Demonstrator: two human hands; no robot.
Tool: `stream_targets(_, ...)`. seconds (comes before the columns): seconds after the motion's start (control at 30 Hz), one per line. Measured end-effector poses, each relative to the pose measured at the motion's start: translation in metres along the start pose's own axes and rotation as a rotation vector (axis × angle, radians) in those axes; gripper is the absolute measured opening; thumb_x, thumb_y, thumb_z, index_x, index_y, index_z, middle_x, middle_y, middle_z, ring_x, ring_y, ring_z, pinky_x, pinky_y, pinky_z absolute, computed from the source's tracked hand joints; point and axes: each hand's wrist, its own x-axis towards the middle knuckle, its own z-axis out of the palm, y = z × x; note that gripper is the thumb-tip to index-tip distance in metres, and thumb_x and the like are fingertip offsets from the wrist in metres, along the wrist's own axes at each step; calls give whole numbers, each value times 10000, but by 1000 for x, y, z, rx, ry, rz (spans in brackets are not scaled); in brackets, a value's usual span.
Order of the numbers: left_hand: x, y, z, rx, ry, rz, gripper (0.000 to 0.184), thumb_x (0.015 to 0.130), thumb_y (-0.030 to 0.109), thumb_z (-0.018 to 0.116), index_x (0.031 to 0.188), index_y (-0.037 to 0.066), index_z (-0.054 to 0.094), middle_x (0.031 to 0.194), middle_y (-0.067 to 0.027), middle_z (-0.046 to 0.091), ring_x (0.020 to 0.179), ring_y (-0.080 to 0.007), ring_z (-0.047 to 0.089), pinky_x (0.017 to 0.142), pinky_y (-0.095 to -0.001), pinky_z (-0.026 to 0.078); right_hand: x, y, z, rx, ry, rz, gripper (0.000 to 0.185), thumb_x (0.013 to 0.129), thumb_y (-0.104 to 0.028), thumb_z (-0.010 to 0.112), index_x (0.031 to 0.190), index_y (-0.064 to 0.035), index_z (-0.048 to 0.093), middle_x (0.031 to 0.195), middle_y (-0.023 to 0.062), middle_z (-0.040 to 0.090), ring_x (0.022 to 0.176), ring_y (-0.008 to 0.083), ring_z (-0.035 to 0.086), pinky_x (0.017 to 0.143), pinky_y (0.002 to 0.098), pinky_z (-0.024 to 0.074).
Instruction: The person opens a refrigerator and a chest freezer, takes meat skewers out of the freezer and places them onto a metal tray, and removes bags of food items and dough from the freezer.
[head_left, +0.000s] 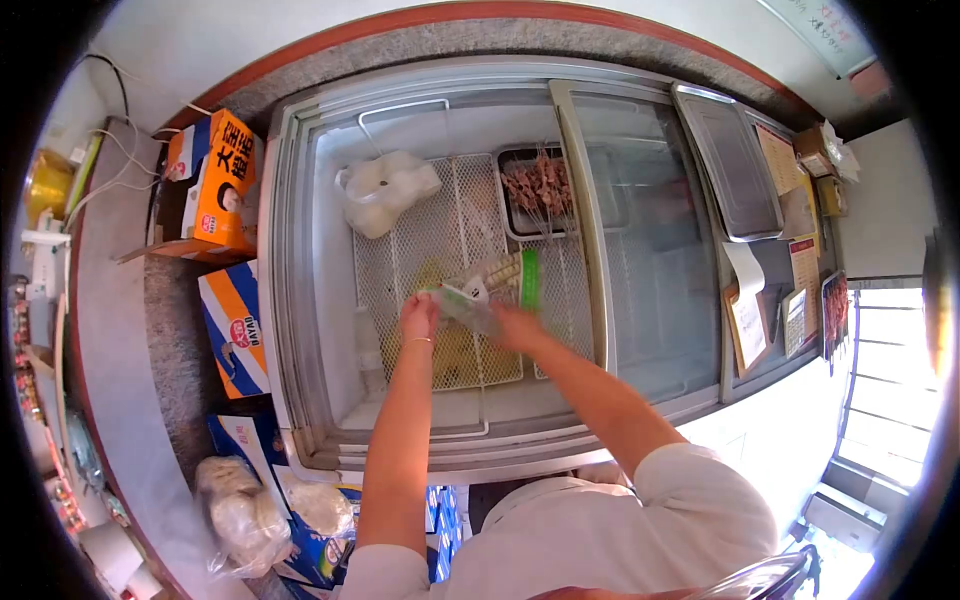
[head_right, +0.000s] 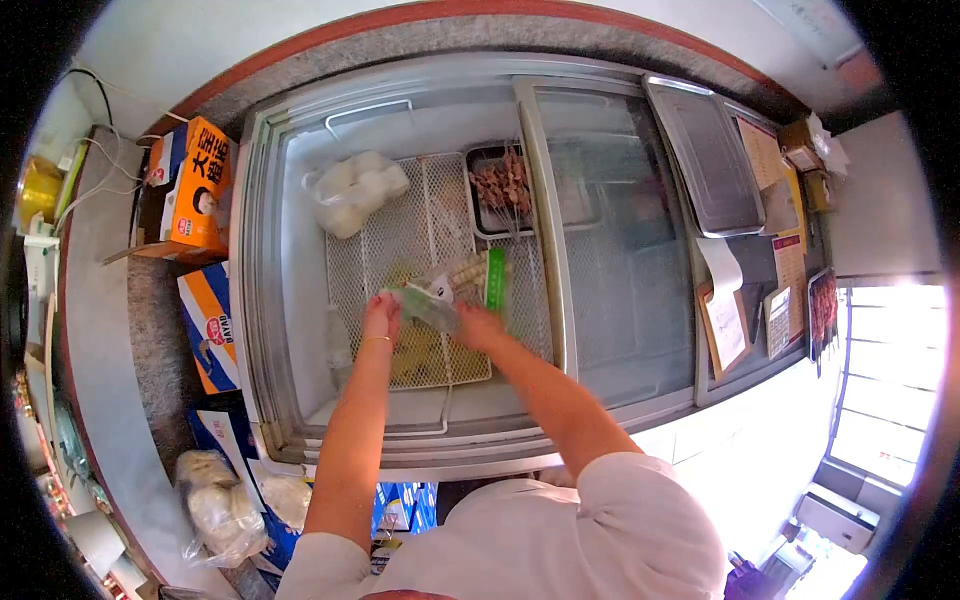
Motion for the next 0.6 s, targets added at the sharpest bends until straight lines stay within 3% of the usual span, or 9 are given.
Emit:
stream_targets(0.17,3,-3,23,396,28,247,366,846,120,515,1178,0,418,1154,-116,514,1006,-216,524,844,-291,420,39,24,36,276,-21,157,395,767,-337,561,1050,-61,560,934,169,611,837,309,599,706,403,473)
stream_targets(0.23,-28,9,45,898,-236,126,653,807,257,601,1315,18,268,1328,-186,344,1244,-284,315,1003,-361,289,46,33,50,362,-29,188,352,777,-337,546,989,-61,597,894,164,622,813,304,604,697,402,472)
stream_targets(0.27,-23,-3,38,899,-235,129,653,807,257,601,1315,18,268,1328,-186,344,1244,-284,315,1003,-361,289,51,43,70,235,-91,218,351,781,-335,544,975,-46,591,880,176,619,799,310,600,683,408,463)
stream_targets(0.33,-6,-36,15,1663,-473,337,669,758,252,606,1286,-22,299,1344,-209,307,1237,-338,317,1011,-375,276,50,50,89,111,-152,247,351,785,-332,543,961,-31,585,867,188,615,786,316,596,668,413,454)
stream_targets(0.4,-13,-43,18,1664,-544,275,668,751,277,599,1275,-26,316,1344,-215,302,1255,-348,274,1025,-380,253,43,51,94,727,-427,647,349,771,-293,576,1040,-72,565,940,177,605,823,300,593,697,405,463)
stream_targets(0.43,-15,-44,20,1661,-603,212,670,744,303,593,1265,-30,334,1343,-221,297,1273,-358,232,1039,-384,230,37,51,95,724,-427,636,349,771,-293,576,1040,-72,565,940,177,605,823,300,593,697,405,463)
stream_targets(0.53,-17,-43,20,1705,-572,235,610,761,302,568,1239,-25,377,1319,-215,340,1245,-363,282,1017,-389,268,19,27,75,188,-367,162,452,761,-306,597,1089,-2,528,1021,159,590,901,268,586,739,402,458)
stream_targets(0.57,-17,-27,25,1708,-553,234,610,761,302,568,1239,-25,377,1319,-215,340,1245,-363,282,1017,-389,268,10,8,57,188,-271,366,502,740,-237,617,1151,7,463,1058,189,557,930,305,563,769,400,454)
stream_targets(0.6,-17,1,42,1605,-489,4,605,760,306,570,1236,-18,384,1306,-209,359,1226,-365,307,993,-397,291,-2,-10,33,187,-169,570,579,719,-168,637,1213,16,398,1095,220,525,958,342,540,799,398,450)
